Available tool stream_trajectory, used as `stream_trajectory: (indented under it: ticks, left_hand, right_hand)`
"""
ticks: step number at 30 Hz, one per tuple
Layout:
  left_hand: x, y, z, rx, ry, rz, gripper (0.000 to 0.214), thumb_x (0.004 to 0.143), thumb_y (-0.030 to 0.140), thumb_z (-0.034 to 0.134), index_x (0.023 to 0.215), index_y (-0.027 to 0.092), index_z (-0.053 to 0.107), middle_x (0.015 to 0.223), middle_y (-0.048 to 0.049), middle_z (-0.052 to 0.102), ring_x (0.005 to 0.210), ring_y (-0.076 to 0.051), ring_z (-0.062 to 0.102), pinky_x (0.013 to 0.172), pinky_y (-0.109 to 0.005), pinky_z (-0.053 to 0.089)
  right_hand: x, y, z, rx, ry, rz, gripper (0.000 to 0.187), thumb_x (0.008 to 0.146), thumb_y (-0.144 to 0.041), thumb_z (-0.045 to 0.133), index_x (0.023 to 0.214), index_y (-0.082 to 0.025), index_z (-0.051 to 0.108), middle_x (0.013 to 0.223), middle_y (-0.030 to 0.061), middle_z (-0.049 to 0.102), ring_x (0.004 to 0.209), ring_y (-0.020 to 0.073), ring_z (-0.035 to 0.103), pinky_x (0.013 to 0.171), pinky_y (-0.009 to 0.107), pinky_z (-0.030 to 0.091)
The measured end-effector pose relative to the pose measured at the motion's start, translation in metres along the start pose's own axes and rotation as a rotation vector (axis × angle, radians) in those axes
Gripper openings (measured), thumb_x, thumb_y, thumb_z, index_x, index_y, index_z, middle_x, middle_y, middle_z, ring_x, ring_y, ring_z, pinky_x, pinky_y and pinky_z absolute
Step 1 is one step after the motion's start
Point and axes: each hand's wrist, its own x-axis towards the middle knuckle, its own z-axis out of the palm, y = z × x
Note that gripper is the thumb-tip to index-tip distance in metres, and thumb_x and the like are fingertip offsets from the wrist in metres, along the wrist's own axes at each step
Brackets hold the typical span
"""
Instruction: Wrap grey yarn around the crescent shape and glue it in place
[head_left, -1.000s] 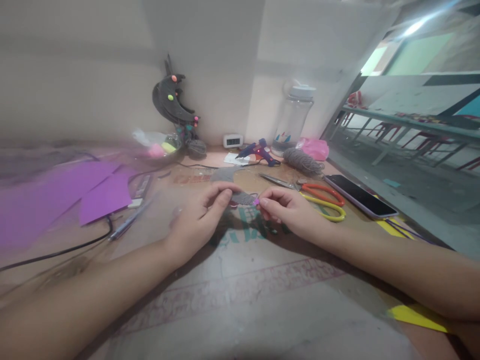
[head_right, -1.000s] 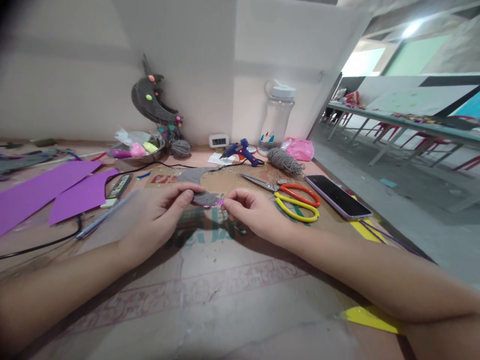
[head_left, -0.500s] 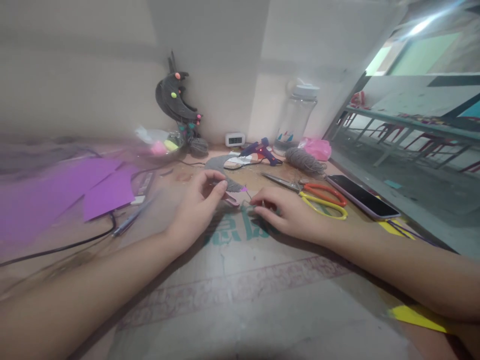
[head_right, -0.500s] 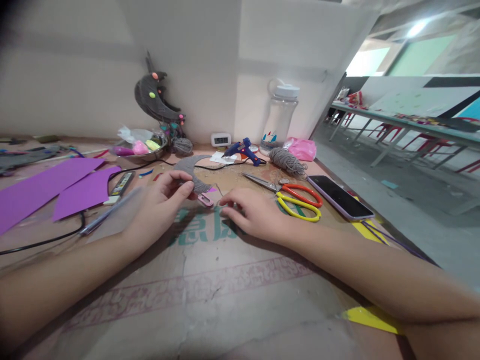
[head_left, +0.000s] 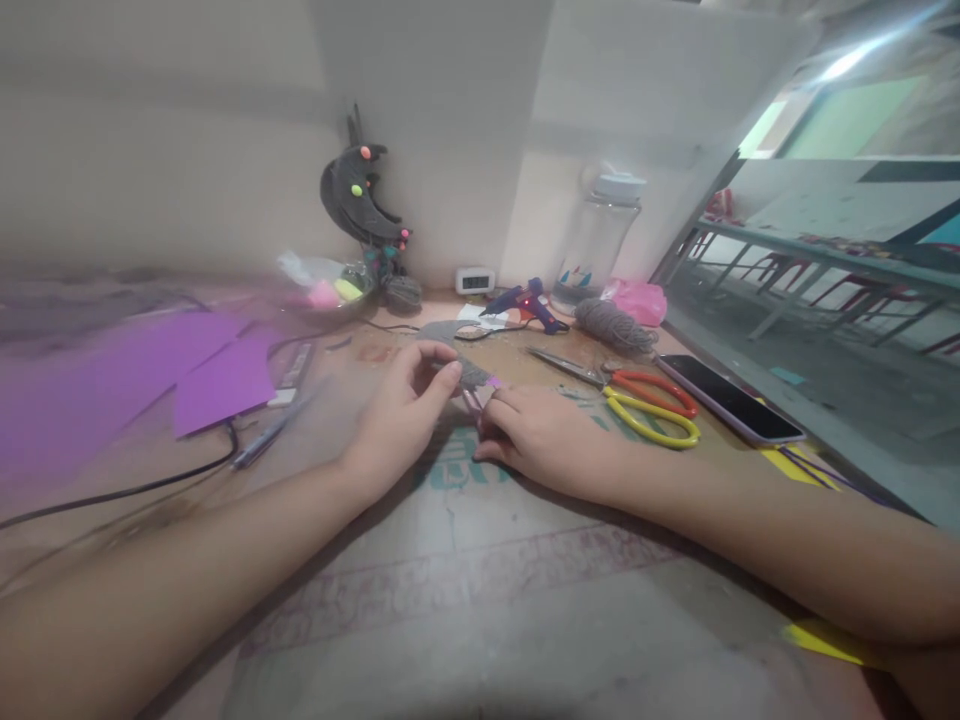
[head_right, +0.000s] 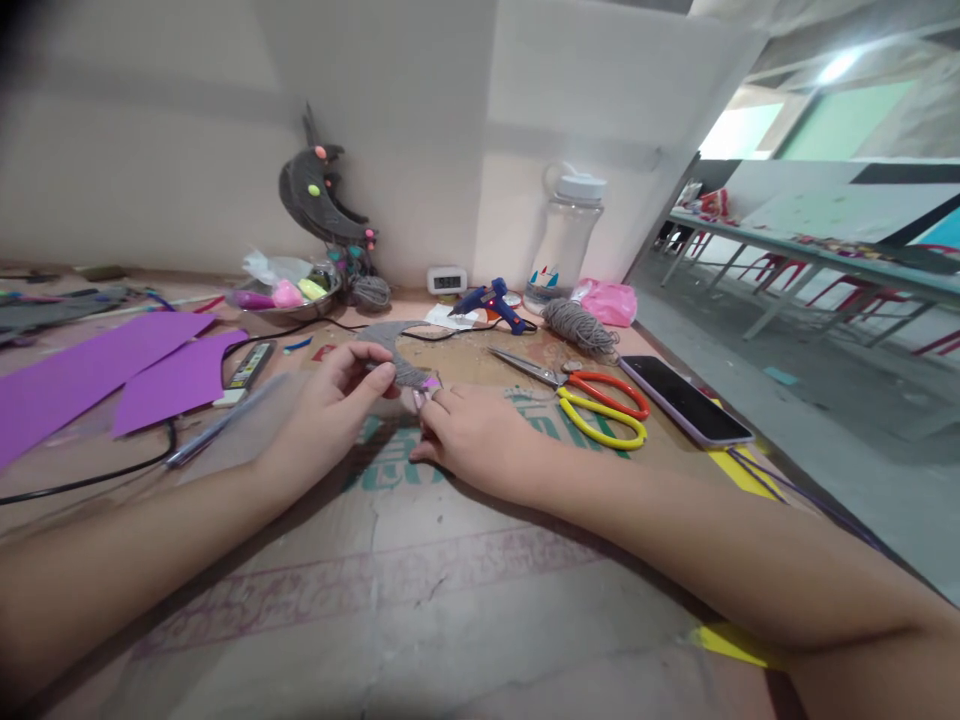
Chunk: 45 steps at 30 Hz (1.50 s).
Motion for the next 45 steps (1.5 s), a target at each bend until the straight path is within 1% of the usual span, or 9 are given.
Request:
stream_trajectory:
  ticks: [3, 6, 10, 12, 16, 21, 25, 31, 45]
  left_hand:
    - [0.0, -0.001, 0.0, -0.013, -0.005, -0.001, 0.018, 0.09, 0.034, 0.057, 0.099, 0.02, 0.052, 0.096, 0.0, 0.057, 0.08, -0.014, 0.06, 0.079, -0.031, 0.048]
    - [-0.001, 0.001, 0.0, -0.011, -0.004, -0.014, 0.018, 0.09, 0.034, 0.057, 0.099, 0.02, 0.052, 0.095, -0.0002, 0.057, 0.08, -0.014, 0.061, 0.078, -0.031, 0.048]
    - [-0.002, 0.002, 0.0, 0.007, -0.009, -0.032, 0.018, 0.09, 0.035, 0.056, 0.1, 0.021, 0.052, 0.092, 0.0, 0.058, 0.081, -0.015, 0.061, 0.079, -0.032, 0.048]
    - [-0.002, 0.002, 0.0, 0.004, -0.004, -0.028, 0.017, 0.089, 0.034, 0.057, 0.099, 0.022, 0.052, 0.09, 0.0005, 0.057, 0.081, -0.015, 0.061, 0.078, -0.032, 0.048]
    - [-0.002, 0.002, -0.001, 0.005, -0.014, -0.037, 0.018, 0.089, 0.034, 0.057, 0.1, 0.021, 0.053, 0.088, 0.0011, 0.057, 0.08, -0.015, 0.061, 0.075, -0.03, 0.048]
    - [-0.004, 0.003, -0.001, 0.028, -0.015, -0.029, 0.017, 0.09, 0.035, 0.057, 0.099, 0.021, 0.053, 0.088, 0.0014, 0.056, 0.08, -0.014, 0.061, 0.074, -0.029, 0.046]
    - [-0.006, 0.006, 0.0, 0.034, -0.02, -0.029, 0.016, 0.089, 0.033, 0.058, 0.097, 0.021, 0.054, 0.089, 0.0007, 0.058, 0.078, -0.015, 0.061, 0.072, -0.029, 0.047]
    - [-0.008, 0.01, 0.002, 0.022, -0.027, -0.056, 0.014, 0.088, 0.033, 0.059, 0.094, 0.021, 0.055, 0.084, 0.0007, 0.059, 0.076, -0.015, 0.061, 0.071, -0.028, 0.049]
    - [-0.006, 0.012, 0.003, -0.049, -0.091, -0.13, 0.012, 0.087, 0.03, 0.061, 0.092, 0.02, 0.057, 0.082, 0.0009, 0.06, 0.074, -0.014, 0.061, 0.071, -0.029, 0.049]
  right_hand:
    - [-0.005, -0.004, -0.011, 0.022, 0.007, 0.014, 0.023, 0.091, -0.036, 0.06, 0.082, -0.015, 0.059, 0.082, 0.0077, 0.06, 0.077, 0.0202, 0.055, 0.068, 0.032, 0.044]
    - [-0.012, -0.005, -0.017, 0.122, -0.015, 0.077, 0.006, 0.091, -0.015, 0.051, 0.091, -0.016, 0.057, 0.084, 0.0049, 0.058, 0.077, 0.0174, 0.053, 0.069, 0.029, 0.043]
    - [-0.026, -0.003, -0.014, 0.255, -0.058, 0.079, 0.035, 0.09, -0.005, 0.041, 0.12, -0.018, 0.052, 0.105, 0.0079, 0.059, 0.096, 0.0188, 0.054, 0.082, 0.03, 0.044]
    - [-0.033, -0.002, -0.012, 0.266, -0.071, 0.079, 0.039, 0.091, -0.004, 0.038, 0.126, -0.018, 0.05, 0.11, 0.0096, 0.058, 0.102, 0.0203, 0.054, 0.086, 0.032, 0.044]
    - [-0.043, -0.004, -0.017, 0.318, -0.087, 0.131, 0.032, 0.09, -0.004, 0.036, 0.11, -0.019, 0.056, 0.096, 0.0063, 0.059, 0.089, 0.0183, 0.056, 0.077, 0.029, 0.045]
    - [-0.043, 0.004, -0.035, 0.382, 0.083, 0.159, 0.017, 0.093, -0.019, 0.039, 0.098, -0.018, 0.055, 0.087, 0.0055, 0.061, 0.076, 0.0176, 0.056, 0.068, 0.029, 0.043]
    - [-0.042, 0.021, -0.035, 0.243, 0.189, 0.182, 0.035, 0.098, -0.043, 0.038, 0.11, -0.017, 0.057, 0.089, 0.0069, 0.059, 0.077, 0.0199, 0.056, 0.067, 0.031, 0.042]
    - [-0.039, 0.035, -0.023, -0.044, 0.247, 0.145, 0.031, 0.099, -0.035, 0.042, 0.113, -0.016, 0.062, 0.086, 0.0079, 0.058, 0.076, 0.0203, 0.054, 0.065, 0.031, 0.04]
    - [-0.037, 0.03, -0.021, -0.171, 0.3, 0.082, 0.027, 0.098, -0.031, 0.047, 0.11, -0.016, 0.066, 0.08, 0.0062, 0.061, 0.074, 0.0194, 0.054, 0.065, 0.03, 0.039]
